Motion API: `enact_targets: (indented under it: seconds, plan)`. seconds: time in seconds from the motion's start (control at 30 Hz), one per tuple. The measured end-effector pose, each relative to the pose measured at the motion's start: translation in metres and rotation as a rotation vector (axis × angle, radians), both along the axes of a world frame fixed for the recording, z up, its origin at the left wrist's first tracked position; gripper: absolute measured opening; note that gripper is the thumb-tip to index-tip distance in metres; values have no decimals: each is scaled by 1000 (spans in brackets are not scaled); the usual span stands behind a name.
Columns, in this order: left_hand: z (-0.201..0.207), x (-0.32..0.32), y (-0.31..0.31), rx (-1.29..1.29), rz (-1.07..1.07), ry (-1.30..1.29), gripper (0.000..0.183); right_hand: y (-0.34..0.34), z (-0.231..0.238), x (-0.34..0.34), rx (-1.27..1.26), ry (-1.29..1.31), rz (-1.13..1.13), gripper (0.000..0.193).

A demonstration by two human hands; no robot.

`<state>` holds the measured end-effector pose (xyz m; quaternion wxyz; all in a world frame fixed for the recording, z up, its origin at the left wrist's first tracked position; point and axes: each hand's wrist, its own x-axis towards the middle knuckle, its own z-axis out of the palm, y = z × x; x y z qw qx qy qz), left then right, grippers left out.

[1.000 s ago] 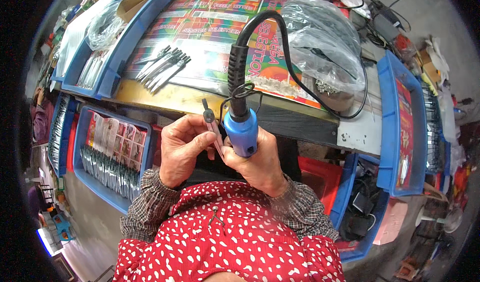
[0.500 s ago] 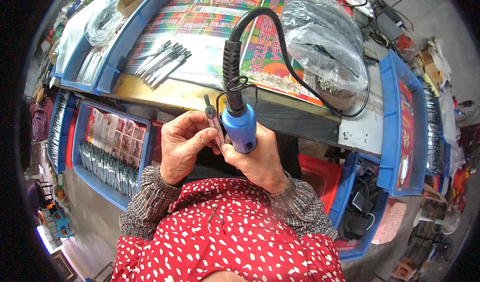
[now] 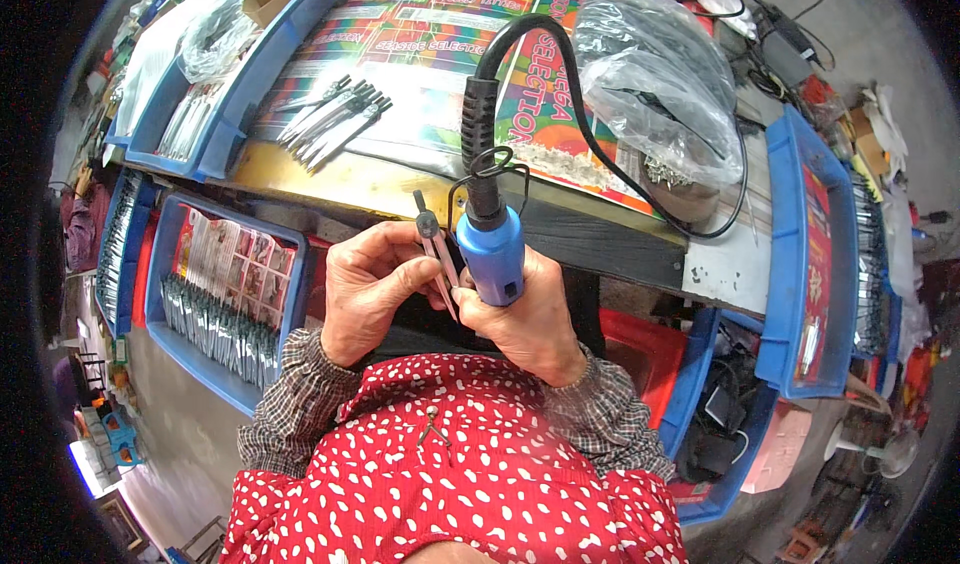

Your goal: The person assembles small metal parts and plastic components at a workbench using an electric screwdriver.

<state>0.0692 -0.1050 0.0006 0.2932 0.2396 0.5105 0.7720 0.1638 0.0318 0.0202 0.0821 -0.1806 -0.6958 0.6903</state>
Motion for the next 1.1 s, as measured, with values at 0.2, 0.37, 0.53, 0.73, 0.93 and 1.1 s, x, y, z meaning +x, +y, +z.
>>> enact_targets:
  seconds: [0.2, 0.37, 0.53, 0.73, 0.93, 1.1]
  plan:
    - [-2, -1, -1, -8, -5, -7, 21, 1, 0, 0, 33, 1, 4, 16]
    - [-2, -1, -2, 0, -16, -32, 21, 2, 0, 1, 5, -6, 31, 13]
    - [-3, -4, -3, 4, -47, -42, 21, 3, -2, 1, -19, 19, 31, 14]
    - [-4, -5, -4, -5, -54, -75, 20, 6, -4, 0, -22, 4, 66, 17]
    - [-4, -5, -7, -9, -57, -89, 20, 6, -2, 0, -40, 1, 75, 18]
    - [-2, -7, -8, -15, -67, -105, 20, 6, -1, -2, -42, -6, 68, 18]
